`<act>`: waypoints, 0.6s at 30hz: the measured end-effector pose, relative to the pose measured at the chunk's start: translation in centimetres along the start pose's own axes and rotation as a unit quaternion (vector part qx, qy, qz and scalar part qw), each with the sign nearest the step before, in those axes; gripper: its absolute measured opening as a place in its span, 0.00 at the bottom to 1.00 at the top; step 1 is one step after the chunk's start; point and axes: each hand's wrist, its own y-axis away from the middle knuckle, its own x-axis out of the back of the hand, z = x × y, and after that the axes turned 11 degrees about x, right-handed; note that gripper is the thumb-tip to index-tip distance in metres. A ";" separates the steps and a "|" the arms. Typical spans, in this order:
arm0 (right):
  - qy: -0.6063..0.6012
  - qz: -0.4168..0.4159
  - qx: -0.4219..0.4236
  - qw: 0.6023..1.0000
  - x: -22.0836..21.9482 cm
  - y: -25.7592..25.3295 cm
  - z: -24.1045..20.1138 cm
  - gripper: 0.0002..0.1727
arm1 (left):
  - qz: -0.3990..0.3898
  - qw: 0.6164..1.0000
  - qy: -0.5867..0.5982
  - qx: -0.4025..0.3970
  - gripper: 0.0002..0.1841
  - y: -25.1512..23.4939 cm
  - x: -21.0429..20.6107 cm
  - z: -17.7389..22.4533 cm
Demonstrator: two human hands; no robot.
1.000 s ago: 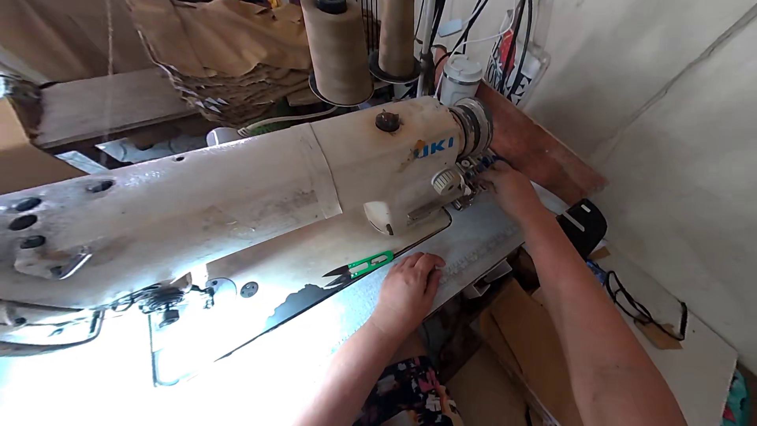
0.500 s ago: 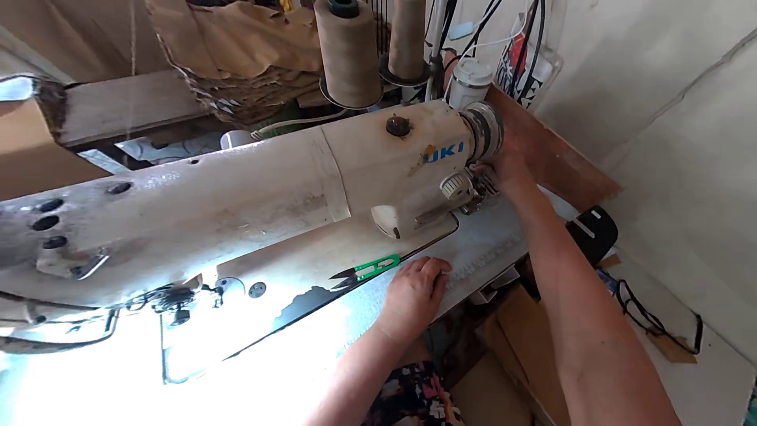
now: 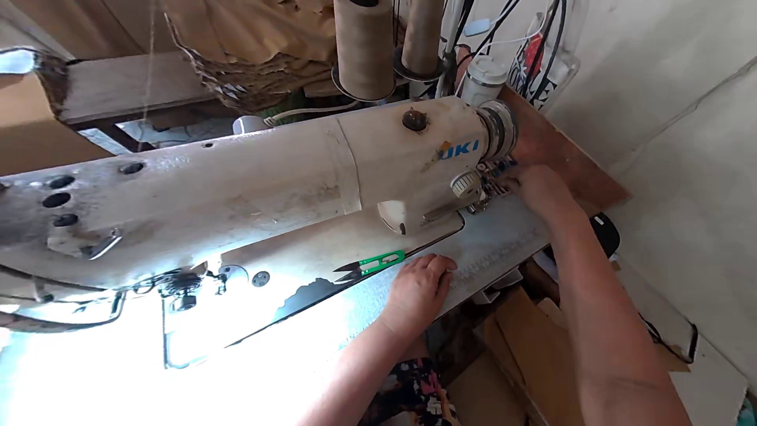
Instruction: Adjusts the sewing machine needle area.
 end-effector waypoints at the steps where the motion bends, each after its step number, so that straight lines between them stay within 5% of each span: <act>1: 0.000 0.012 -0.002 1.000 0.2 -0.6 -0.2 0.13 | -0.003 1.000 0.001 0.002 0.13 0.0 0.0 0.0; 6: -0.111 0.050 -0.038 0.992 -1.0 -4.7 0.2 0.21 | -0.006 1.000 -0.001 0.007 0.13 0.0 0.1 0.1; 11: -0.193 0.031 -0.032 0.980 -5.0 -4.0 3.3 0.09 | -0.009 1.000 0.000 0.004 0.13 0.0 0.0 0.0; 18: -0.089 -0.053 -0.020 0.994 0.9 -0.7 0.6 0.10 | -0.005 1.000 -0.003 0.004 0.13 0.0 0.0 0.2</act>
